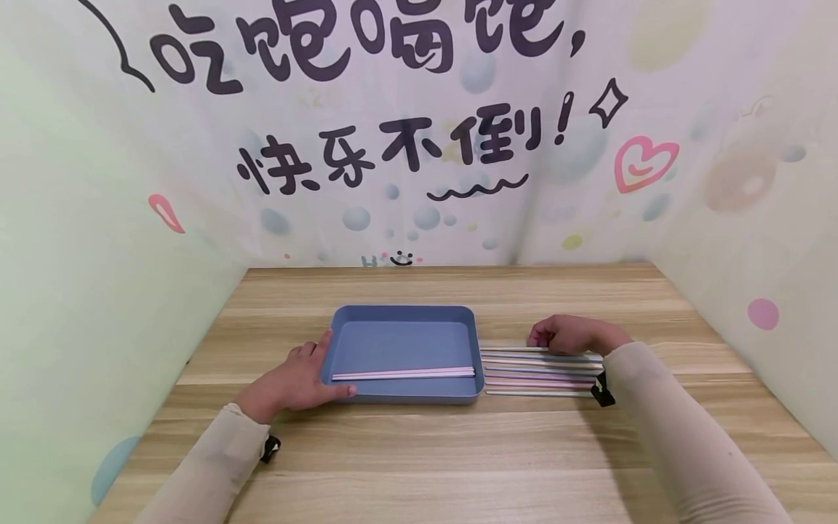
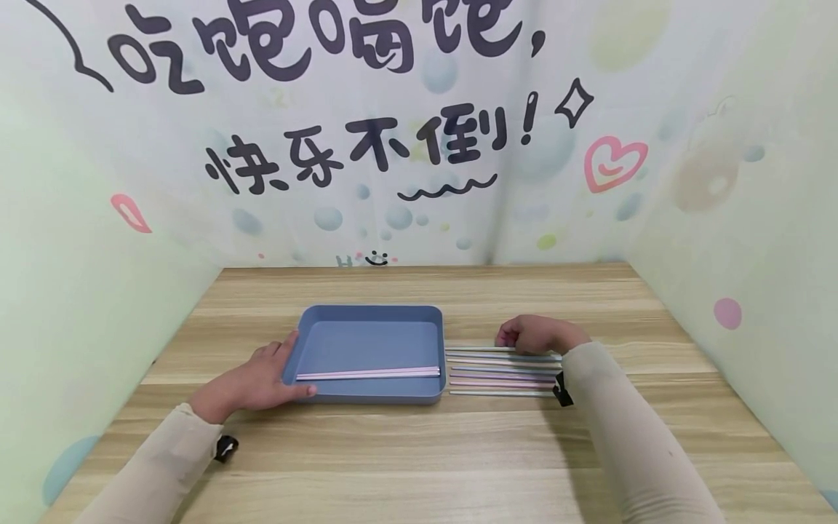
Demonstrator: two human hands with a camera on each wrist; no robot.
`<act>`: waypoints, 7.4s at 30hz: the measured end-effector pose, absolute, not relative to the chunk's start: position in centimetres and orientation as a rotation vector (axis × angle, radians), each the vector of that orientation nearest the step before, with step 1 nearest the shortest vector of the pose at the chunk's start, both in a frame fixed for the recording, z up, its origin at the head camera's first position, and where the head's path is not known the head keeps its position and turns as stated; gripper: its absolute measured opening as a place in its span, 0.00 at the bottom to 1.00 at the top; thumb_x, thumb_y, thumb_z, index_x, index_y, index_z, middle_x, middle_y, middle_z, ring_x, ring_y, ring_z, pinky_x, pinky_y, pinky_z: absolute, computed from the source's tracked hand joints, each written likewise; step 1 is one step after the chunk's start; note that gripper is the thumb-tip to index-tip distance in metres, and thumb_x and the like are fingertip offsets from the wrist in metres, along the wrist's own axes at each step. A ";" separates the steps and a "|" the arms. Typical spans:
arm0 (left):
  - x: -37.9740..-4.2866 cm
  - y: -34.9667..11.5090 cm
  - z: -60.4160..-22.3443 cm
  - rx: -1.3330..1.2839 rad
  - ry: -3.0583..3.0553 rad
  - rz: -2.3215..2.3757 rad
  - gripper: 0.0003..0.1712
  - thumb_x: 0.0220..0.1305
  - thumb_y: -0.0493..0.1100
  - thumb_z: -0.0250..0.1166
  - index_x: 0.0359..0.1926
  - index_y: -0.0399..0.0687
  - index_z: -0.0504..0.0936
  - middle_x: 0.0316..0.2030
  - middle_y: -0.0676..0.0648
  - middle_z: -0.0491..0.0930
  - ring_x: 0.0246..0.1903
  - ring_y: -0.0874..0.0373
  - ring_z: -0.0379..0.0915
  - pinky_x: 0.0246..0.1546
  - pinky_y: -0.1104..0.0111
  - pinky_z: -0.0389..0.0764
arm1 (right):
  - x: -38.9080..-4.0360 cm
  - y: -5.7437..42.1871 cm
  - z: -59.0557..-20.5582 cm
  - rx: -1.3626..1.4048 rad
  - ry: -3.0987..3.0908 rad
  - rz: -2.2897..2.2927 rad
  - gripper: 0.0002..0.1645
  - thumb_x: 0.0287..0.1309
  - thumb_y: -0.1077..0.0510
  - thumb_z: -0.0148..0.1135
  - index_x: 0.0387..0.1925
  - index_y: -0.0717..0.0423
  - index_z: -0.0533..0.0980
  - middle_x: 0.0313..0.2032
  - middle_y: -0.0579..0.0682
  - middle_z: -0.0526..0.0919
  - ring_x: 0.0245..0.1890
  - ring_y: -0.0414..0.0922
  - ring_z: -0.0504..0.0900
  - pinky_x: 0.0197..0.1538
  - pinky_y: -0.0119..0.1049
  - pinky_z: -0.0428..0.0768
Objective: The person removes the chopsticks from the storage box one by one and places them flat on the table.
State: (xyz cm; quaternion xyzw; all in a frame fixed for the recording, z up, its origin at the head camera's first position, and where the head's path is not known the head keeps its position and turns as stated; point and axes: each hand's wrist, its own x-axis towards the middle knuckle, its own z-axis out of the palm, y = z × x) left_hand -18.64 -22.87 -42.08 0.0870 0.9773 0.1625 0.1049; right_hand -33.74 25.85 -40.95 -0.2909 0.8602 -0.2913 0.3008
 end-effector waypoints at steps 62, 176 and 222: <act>-18.4 -22.6 -41.6 0.244 2.874 0.494 0.71 0.55 0.76 0.63 0.77 0.31 0.40 0.67 0.22 0.56 0.66 0.28 0.53 0.60 0.41 0.65 | -33.9 26.5 -41.0 -0.754 2.295 -0.820 0.27 0.43 0.81 0.42 0.42 0.64 0.77 0.34 0.53 0.76 0.35 0.46 0.71 0.37 0.33 0.70; -18.8 -22.8 -42.1 0.217 2.875 0.506 0.72 0.53 0.78 0.62 0.77 0.33 0.40 0.67 0.24 0.57 0.66 0.30 0.54 0.60 0.42 0.66 | -32.0 3.5 -42.2 -1.230 2.092 -0.573 0.12 0.66 0.67 0.58 0.43 0.46 0.79 0.31 0.44 0.75 0.33 0.39 0.73 0.40 0.31 0.71; -18.8 -22.7 -42.2 0.173 2.855 0.461 0.74 0.50 0.82 0.59 0.78 0.38 0.38 0.68 0.26 0.56 0.66 0.31 0.55 0.59 0.41 0.67 | -31.5 4.7 -38.6 -1.234 2.119 -0.722 0.18 0.63 0.72 0.53 0.51 0.56 0.79 0.38 0.50 0.78 0.40 0.45 0.74 0.41 0.36 0.73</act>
